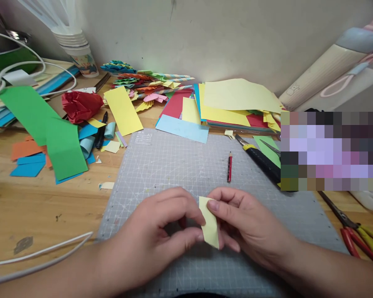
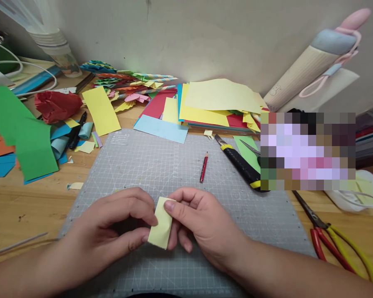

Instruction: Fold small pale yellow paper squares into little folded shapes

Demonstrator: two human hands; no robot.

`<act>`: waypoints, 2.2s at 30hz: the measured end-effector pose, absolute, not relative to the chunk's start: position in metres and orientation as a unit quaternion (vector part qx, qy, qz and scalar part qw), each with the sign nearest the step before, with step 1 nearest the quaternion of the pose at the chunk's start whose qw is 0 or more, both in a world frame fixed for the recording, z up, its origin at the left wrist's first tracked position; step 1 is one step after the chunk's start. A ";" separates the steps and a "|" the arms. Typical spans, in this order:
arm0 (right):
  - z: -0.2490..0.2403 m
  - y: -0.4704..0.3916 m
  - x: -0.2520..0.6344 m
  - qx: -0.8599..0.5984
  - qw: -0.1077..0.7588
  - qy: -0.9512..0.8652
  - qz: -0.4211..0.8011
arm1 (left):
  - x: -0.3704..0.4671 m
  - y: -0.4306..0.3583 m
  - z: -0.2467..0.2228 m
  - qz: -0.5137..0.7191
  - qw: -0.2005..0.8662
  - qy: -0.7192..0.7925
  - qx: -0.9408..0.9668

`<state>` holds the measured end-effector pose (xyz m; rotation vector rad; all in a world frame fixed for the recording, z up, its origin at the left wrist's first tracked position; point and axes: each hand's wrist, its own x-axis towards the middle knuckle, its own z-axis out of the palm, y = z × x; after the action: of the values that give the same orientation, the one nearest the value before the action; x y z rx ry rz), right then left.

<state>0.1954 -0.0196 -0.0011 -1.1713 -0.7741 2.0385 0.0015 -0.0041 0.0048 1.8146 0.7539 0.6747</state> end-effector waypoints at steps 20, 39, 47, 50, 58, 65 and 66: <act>0.001 -0.025 0.196 -0.464 0.272 -0.398 0.743 | 0.007 -0.002 0.003 0.280 0.638 0.396 0.598; 0.001 -0.030 0.191 -0.483 0.249 -0.414 0.730 | 0.011 -0.001 0.007 0.239 0.659 0.459 0.545; 0.003 -0.030 0.193 -0.479 0.220 -0.457 0.717 | 0.008 -0.004 0.008 0.225 0.674 0.446 0.545; 0.003 -0.030 0.193 -0.485 0.216 -0.460 0.712 | 0.008 -0.004 0.007 0.220 0.675 0.447 0.544; 0.002 -0.031 0.193 -0.498 0.228 -0.449 0.706 | 0.010 -0.003 0.007 0.237 0.656 0.450 0.557; 0.003 -0.032 0.195 -0.484 0.234 -0.473 0.698 | 0.009 -0.004 0.008 0.236 0.665 0.442 0.554; 0.002 -0.032 0.195 -0.481 0.237 -0.476 0.697 | 0.009 -0.004 0.008 0.236 0.666 0.441 0.554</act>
<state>0.1951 -0.0324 0.0024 -1.3201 -1.3044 1.9112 0.0090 -0.0038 0.0077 1.2498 0.9959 0.5324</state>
